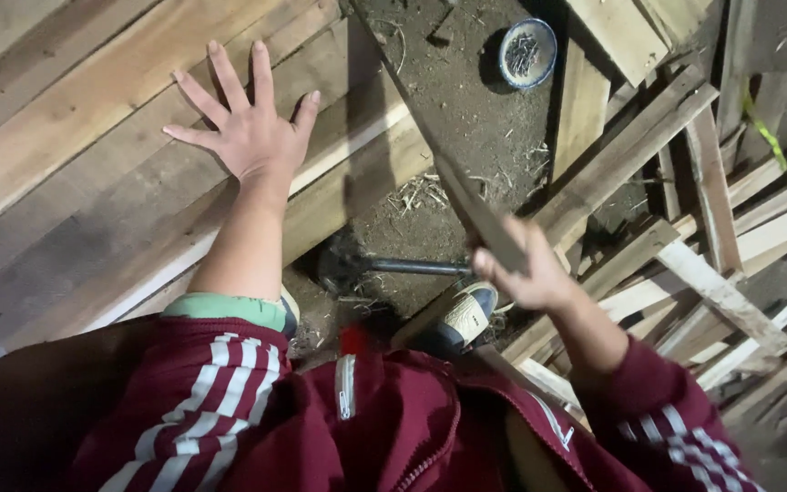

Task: The person hammers nails into a stack of wooden planks to secure them together. They then use a hand saw to cut the edge of the planks and finally lift the assembled wooden structure.

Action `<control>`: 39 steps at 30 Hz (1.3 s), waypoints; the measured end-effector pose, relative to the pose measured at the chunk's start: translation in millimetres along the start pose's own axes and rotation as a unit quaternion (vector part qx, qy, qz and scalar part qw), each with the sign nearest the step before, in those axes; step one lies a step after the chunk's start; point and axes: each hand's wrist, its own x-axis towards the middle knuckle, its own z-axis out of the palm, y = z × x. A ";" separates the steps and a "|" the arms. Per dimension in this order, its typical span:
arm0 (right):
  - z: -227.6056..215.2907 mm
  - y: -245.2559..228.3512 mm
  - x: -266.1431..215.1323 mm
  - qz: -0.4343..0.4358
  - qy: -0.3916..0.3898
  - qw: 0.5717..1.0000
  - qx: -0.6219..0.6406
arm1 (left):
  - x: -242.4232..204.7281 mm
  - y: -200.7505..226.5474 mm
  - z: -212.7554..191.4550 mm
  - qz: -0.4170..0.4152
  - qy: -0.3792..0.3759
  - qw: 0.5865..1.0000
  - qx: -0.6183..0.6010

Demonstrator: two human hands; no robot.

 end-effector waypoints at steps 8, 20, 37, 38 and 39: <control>-9.3 -1.0 -16.0 0.016 0.002 1.000 -0.001 | 1.2 2.1 -9.2 0.000 -0.018 1.000 0.002; -18.7 12.7 -102.1 0.017 -0.040 0.991 0.125 | 2.5 -2.5 -2.2 0.008 0.009 1.000 -0.029; -17.1 60.4 5.3 -0.059 -0.035 0.997 0.022 | 4.2 -0.3 -4.1 0.009 0.018 0.999 -0.031; -13.6 59.8 -2.0 -0.061 -0.039 0.997 0.022 | 2.9 -0.3 -5.0 0.005 0.019 0.999 -0.032; -8.2 56.6 -10.9 -0.044 -0.039 0.998 0.016 | 3.4 1.0 -7.1 0.001 0.007 1.000 -0.028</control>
